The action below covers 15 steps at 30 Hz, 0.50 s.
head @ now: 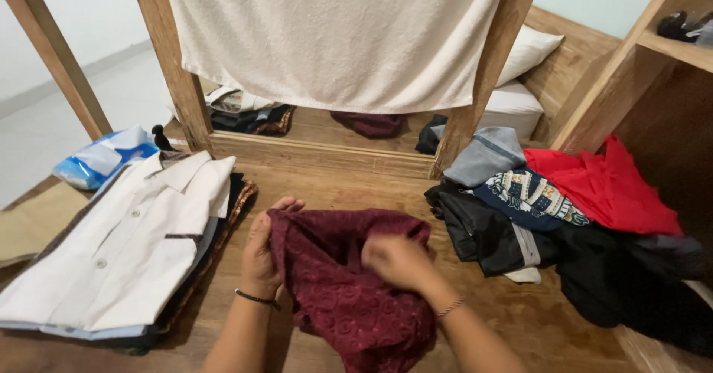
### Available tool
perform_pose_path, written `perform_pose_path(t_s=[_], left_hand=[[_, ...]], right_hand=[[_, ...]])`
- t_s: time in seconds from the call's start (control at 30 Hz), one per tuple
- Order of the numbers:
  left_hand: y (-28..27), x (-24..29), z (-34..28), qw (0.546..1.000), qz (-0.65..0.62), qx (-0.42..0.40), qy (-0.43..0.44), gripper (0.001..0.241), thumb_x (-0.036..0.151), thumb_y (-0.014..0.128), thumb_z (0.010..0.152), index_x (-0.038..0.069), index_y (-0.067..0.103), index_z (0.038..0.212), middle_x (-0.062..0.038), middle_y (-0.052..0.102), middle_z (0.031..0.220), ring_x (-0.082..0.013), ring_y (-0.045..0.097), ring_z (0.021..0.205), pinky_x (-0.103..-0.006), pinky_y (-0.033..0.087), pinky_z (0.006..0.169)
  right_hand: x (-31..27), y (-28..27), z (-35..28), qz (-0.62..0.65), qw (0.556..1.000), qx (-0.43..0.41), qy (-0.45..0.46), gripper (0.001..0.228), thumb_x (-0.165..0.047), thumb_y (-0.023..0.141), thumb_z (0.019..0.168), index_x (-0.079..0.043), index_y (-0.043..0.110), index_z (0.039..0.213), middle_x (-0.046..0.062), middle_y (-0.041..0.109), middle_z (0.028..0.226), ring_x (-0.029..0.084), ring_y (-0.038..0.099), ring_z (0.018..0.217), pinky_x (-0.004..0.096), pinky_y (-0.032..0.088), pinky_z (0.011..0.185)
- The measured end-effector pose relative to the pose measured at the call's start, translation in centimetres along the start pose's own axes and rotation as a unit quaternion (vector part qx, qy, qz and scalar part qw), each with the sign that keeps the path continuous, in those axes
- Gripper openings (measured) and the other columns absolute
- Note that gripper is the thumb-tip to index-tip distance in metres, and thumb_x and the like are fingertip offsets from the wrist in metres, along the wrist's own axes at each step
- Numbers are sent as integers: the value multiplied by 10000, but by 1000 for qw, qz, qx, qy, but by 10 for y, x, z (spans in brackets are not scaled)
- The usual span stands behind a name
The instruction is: The person folds a maroon patterned shirt on a wooden table. They smooth the fabric, fold the sleeves inward, fold the sides toward the center, and then fold the shirt in half to create a neat stack.
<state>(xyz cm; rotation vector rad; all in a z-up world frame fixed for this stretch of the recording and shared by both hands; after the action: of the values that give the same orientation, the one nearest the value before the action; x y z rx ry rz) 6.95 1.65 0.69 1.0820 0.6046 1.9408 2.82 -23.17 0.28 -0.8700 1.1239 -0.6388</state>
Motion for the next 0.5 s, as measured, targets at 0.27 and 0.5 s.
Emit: perform_pose_path(t_s=[0.27,0.5], left_hand=[[-17,0,12,977,211,-18,27,273,200,555,1013,-29,704,1015,-288,670,1247,-409,637,1225,-537,459,1065],[98,26,-19,838,483,-253,16,958,798,704,610,201,634,1356,-85,708,1225,-219,656,1076,-437,553,976]], right_hand=[[-4,-124,-54,451,724,517,-73,64,-188,519,1100,-128,528,1120,15,605,903,94,594,795,187,494,752],[-21,-76,-26,552,804,195,-106,133,-13,569,985,-71,585,1103,69,664,1013,102,574,766,220,489,691]])
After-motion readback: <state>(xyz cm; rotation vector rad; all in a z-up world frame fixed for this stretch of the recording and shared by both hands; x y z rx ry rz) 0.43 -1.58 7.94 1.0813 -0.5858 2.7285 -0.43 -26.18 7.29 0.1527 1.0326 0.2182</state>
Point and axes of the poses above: each hand's wrist, its own z-axis towards the middle knuckle, its own y-axis out of the palm, x = y × z, the point moved 5 cm from there along z, towards the middle knuckle
